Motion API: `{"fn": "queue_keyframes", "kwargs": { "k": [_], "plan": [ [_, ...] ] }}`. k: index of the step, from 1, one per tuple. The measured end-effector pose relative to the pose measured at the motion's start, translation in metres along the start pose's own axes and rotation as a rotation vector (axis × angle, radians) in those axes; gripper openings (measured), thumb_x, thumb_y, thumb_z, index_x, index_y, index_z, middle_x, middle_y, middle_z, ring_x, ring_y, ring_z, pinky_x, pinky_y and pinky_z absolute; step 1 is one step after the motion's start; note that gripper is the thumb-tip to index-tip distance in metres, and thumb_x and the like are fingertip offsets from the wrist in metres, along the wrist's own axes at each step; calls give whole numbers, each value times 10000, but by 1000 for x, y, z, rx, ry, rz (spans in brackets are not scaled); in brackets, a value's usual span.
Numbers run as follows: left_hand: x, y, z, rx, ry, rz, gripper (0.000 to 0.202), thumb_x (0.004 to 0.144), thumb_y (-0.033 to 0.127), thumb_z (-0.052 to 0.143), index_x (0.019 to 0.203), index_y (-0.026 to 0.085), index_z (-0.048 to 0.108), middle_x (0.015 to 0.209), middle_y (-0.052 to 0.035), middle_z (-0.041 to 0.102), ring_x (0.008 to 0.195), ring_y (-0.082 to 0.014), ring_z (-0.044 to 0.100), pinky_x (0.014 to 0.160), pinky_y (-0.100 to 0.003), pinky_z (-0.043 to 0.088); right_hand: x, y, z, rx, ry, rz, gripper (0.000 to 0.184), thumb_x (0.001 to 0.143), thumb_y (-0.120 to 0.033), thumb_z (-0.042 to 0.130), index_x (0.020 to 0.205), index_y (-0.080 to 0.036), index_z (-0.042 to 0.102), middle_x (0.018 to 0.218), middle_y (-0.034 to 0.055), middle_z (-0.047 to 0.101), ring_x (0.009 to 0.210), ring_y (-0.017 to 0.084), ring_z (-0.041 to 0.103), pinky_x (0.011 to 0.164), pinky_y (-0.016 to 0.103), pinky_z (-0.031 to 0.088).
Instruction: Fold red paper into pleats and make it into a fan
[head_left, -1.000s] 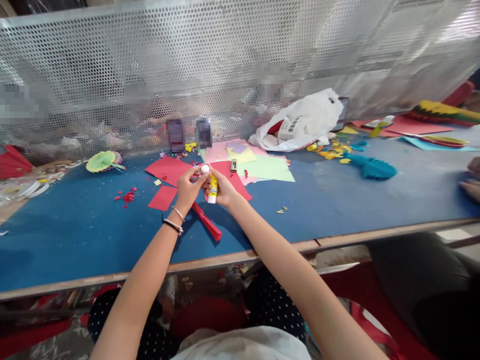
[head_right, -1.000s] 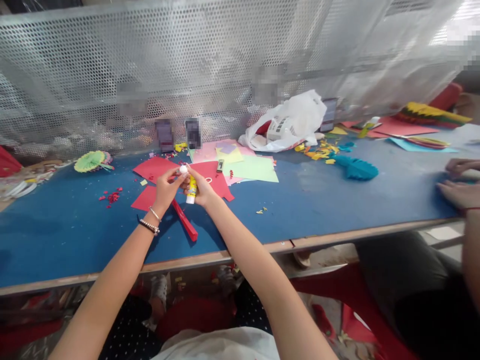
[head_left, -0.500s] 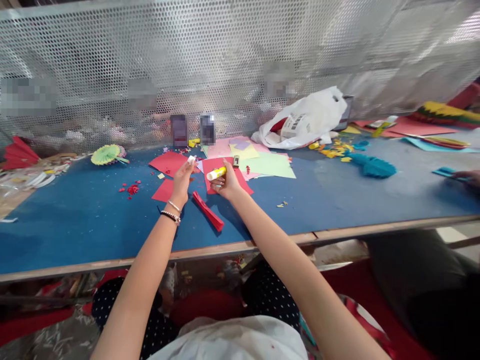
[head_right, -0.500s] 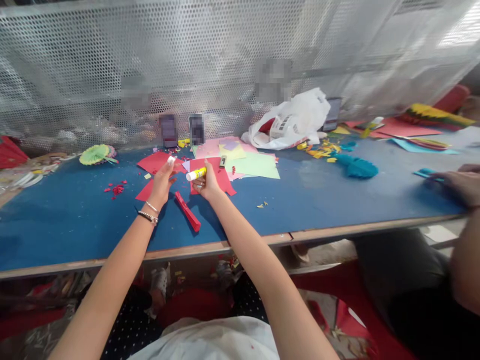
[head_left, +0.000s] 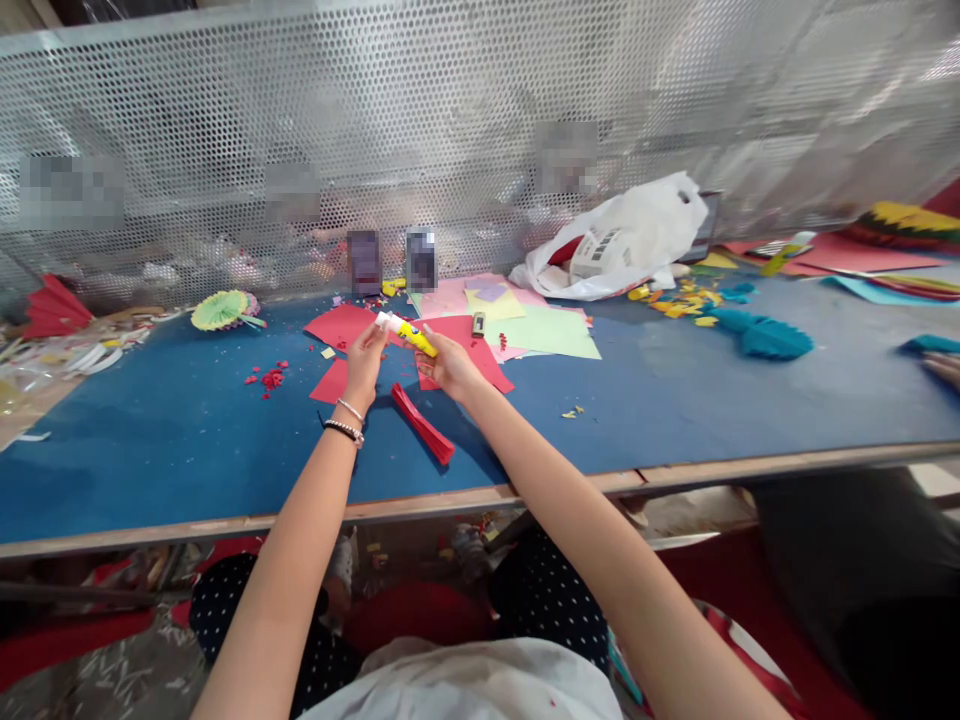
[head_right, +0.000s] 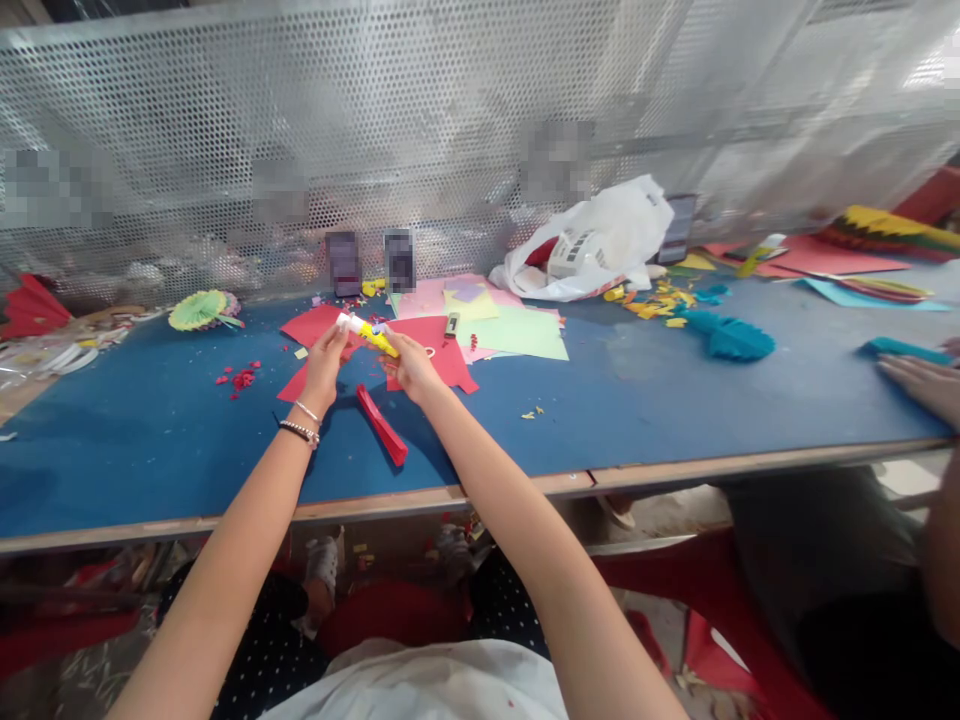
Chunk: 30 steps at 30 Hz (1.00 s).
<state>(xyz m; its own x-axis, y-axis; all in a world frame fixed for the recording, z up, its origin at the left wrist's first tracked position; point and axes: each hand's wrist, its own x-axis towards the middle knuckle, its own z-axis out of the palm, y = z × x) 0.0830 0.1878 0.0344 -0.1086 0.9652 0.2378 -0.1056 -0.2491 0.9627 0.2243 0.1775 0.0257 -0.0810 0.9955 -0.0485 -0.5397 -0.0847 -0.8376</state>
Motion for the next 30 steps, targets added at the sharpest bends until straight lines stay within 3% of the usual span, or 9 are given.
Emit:
{"fn": "queue_keyframes", "kwargs": {
  "k": [7, 17, 25, 30],
  "plan": [
    [0, 5, -3, 38, -57, 15, 488, 758, 529, 624, 1117, 201, 659, 976, -60, 673, 898, -173, 611, 667, -228, 468, -5, -1, 1, -83, -59, 7, 182, 815, -385, 610, 862, -209, 598, 759, -6, 695, 522, 70, 567, 498, 169, 469],
    [-10, 17, 1, -22, -192, 36, 495, 839, 564, 485, 1173, 225, 622, 1122, -77, 648, 1020, -194, 597, 737, -242, 491, -9, 0, 1, -86, -176, 62, 169, 769, -250, 662, 920, -202, 605, 768, -7, 675, 632, 100, 650, 499, 163, 492],
    [-14, 24, 2, -87, -282, 65, 513, 859, 561, 459, 1227, 226, 586, 1168, -82, 640, 1017, -194, 596, 780, -266, 493, -11, 4, 2, -13, -268, 56, 191, 746, -205, 692, 916, -208, 604, 837, 1, 679, 714, 115, 671, 565, 181, 528],
    [-14, 22, 3, -147, -370, 11, 476, 844, 491, 523, 1245, 238, 569, 1135, -69, 650, 897, -165, 610, 689, -246, 475, -12, 3, 4, 25, -284, 54, 191, 754, -171, 677, 927, -210, 606, 817, -6, 671, 704, 111, 658, 627, 218, 547]
  ]
}}
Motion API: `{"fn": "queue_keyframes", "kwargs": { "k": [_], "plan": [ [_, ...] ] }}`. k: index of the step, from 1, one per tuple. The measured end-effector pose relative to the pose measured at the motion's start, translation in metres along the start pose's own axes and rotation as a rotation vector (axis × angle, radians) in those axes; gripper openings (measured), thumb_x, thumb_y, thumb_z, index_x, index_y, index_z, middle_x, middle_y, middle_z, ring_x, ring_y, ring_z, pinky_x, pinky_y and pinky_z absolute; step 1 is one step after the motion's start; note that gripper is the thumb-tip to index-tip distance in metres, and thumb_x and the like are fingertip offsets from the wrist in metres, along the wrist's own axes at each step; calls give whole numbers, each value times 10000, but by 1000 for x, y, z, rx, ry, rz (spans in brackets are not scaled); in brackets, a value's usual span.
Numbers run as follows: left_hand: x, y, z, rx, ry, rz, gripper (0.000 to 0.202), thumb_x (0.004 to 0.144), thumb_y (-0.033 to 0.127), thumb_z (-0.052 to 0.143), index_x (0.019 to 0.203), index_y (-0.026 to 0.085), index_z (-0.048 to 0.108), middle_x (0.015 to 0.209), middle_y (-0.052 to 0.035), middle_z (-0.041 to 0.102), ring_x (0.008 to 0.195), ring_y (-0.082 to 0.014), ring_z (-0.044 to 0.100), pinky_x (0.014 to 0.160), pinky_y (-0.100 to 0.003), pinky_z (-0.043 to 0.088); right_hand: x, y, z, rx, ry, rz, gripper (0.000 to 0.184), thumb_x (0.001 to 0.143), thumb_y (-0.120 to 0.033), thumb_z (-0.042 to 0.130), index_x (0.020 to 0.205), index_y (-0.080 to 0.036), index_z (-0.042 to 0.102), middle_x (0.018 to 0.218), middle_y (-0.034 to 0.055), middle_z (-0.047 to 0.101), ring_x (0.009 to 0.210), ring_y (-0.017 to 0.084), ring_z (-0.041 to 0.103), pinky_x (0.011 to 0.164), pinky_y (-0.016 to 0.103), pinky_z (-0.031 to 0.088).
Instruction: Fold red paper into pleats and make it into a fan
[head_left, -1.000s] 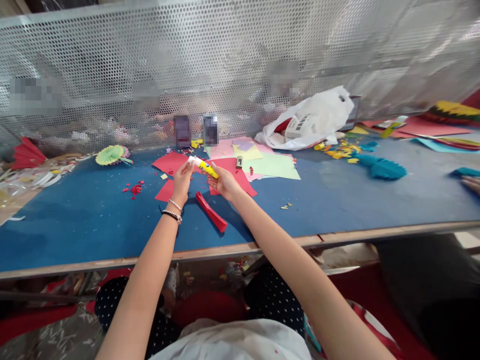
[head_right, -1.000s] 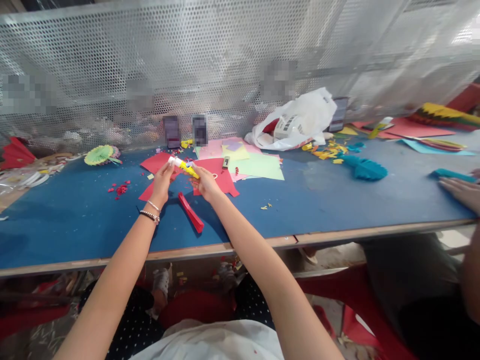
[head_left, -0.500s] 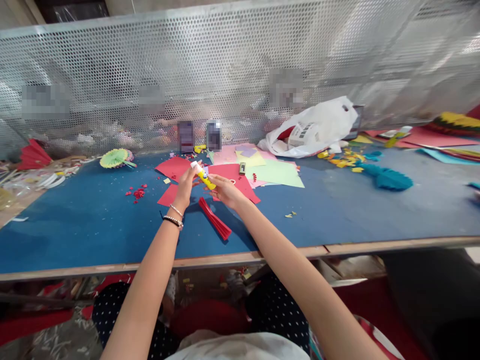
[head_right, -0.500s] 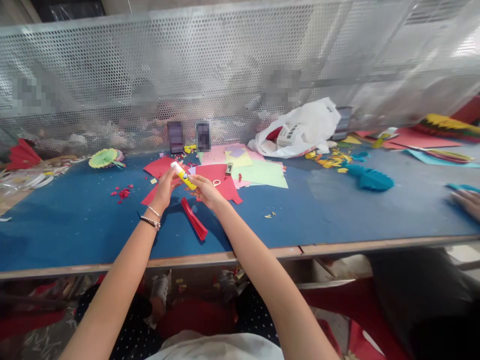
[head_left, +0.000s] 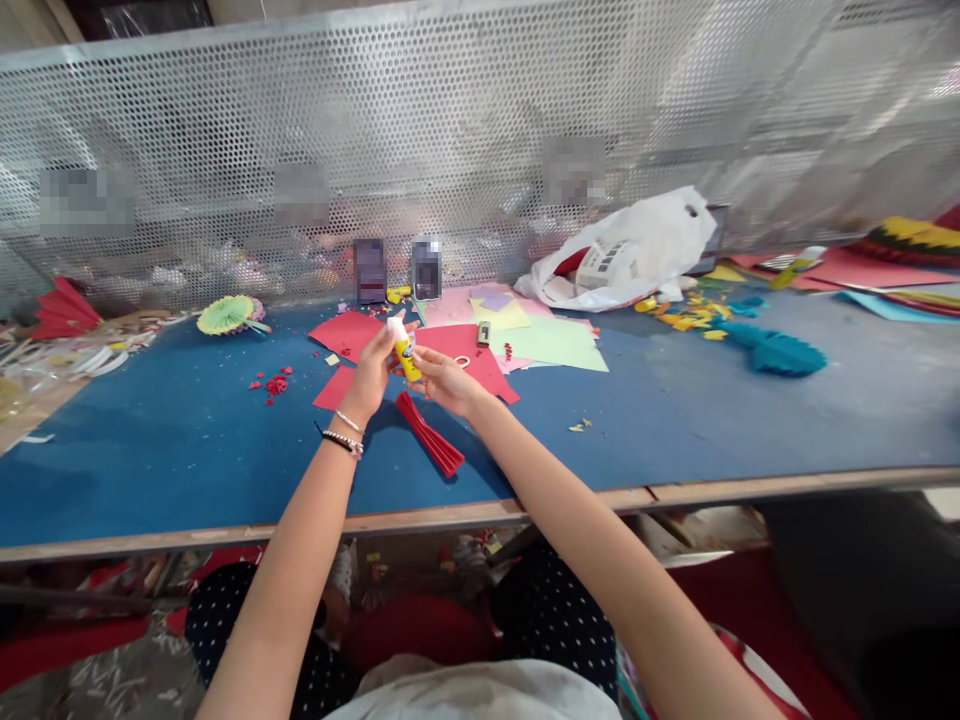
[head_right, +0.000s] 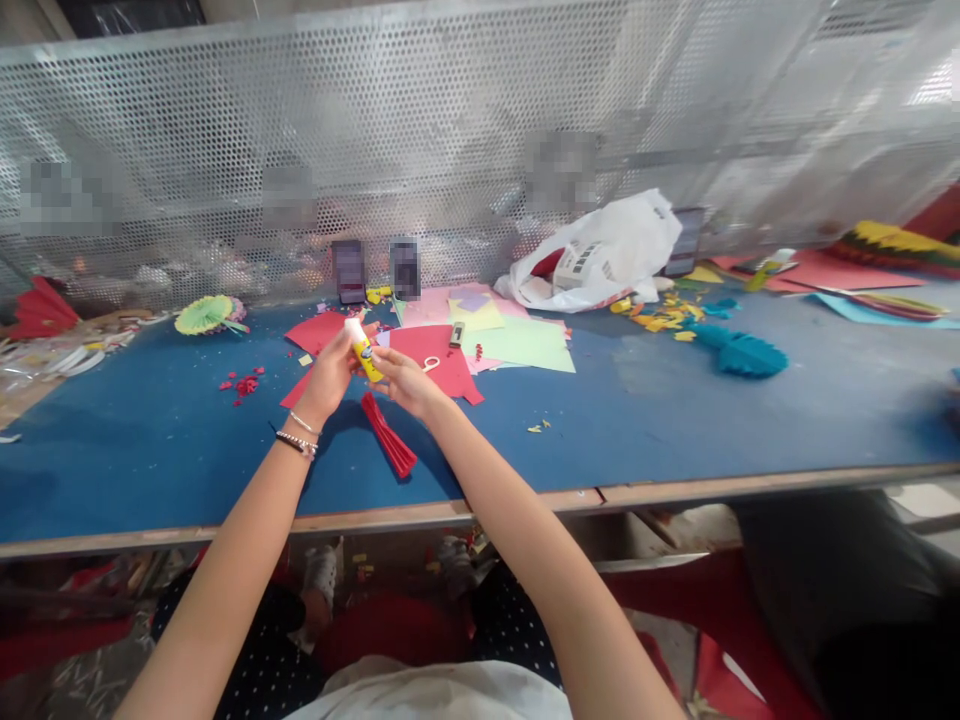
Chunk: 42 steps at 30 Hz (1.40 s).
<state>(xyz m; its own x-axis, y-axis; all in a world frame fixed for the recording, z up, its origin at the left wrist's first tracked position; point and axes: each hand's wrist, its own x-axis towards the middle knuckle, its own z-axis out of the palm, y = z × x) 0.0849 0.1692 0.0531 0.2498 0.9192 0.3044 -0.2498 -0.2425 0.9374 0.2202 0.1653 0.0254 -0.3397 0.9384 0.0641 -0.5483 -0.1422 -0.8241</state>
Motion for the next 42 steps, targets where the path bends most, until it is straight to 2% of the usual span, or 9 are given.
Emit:
{"fn": "queue_keyframes", "kwargs": {
  "k": [4, 8, 12, 16, 20, 25, 33, 38, 42],
  "plan": [
    [1, -1, 3, -10, -44, -12, 456, 846, 476, 527, 1223, 226, 581, 1068, -63, 669, 914, -173, 608, 674, -241, 467, 1, -2, -1, 39, 14, -6, 208, 739, -144, 675, 921, -206, 595, 853, -2, 678, 724, 108, 656, 641, 213, 543],
    [0, 5, 6, -27, 43, -76, 607, 870, 638, 337, 1175, 179, 593, 1025, -102, 677, 955, -195, 614, 713, -269, 482, 1, 0, -3, 16, 23, -18, 202, 730, -147, 681, 905, -206, 599, 881, 0, 679, 768, 113, 643, 677, 230, 546],
    [0, 8, 6, -52, 118, -110, 698, 810, 750, 271, 999, 176, 621, 946, -103, 685, 939, -200, 631, 703, -277, 497, 4, 5, -7, -21, 10, -38, 240, 674, -148, 732, 874, -209, 614, 885, -14, 666, 810, 114, 628, 705, 232, 532],
    [0, 8, 6, -105, 138, -130, 638, 797, 761, 273, 811, 200, 575, 815, -65, 681, 870, -188, 650, 666, -278, 508, 7, 9, -10, -41, -14, -50, 255, 630, -168, 773, 825, -217, 615, 860, -29, 654, 806, 115, 617, 746, 256, 515],
    [0, 10, 8, -154, 136, -119, 558, 818, 715, 311, 738, 207, 526, 743, -51, 665, 839, -184, 654, 659, -288, 510, 7, 11, -12, -36, -24, -49, 280, 608, -190, 792, 826, -222, 620, 860, -31, 652, 816, 117, 615, 763, 263, 508],
    [-1, 11, 9, -180, 89, -87, 516, 838, 670, 329, 734, 204, 526, 742, -60, 659, 845, -194, 650, 679, -312, 509, 7, 11, -11, -18, -20, -45, 286, 597, -204, 799, 815, -217, 615, 866, -31, 648, 815, 117, 615, 748, 256, 509],
    [1, 7, 6, -205, 91, -76, 477, 867, 611, 336, 761, 192, 538, 790, -71, 661, 888, -204, 646, 734, -332, 505, 8, 9, -13, -26, -7, -21, 276, 608, -186, 786, 809, -207, 598, 849, -27, 640, 802, 116, 614, 751, 260, 510],
    [4, 2, 2, -210, 170, -7, 422, 889, 554, 356, 799, 187, 544, 791, -45, 656, 819, -181, 654, 653, -278, 485, 8, 10, -13, -35, 5, -11, 272, 620, -157, 771, 818, -204, 592, 837, -26, 643, 770, 108, 615, 736, 254, 510],
    [6, -2, 1, -125, 188, 12, 457, 902, 565, 331, 832, 180, 566, 825, -52, 668, 833, -179, 653, 664, -271, 489, 8, 10, -13, -25, 18, -11, 261, 633, -147, 760, 825, -207, 594, 830, -29, 645, 783, 110, 619, 737, 254, 512]
  ]
}}
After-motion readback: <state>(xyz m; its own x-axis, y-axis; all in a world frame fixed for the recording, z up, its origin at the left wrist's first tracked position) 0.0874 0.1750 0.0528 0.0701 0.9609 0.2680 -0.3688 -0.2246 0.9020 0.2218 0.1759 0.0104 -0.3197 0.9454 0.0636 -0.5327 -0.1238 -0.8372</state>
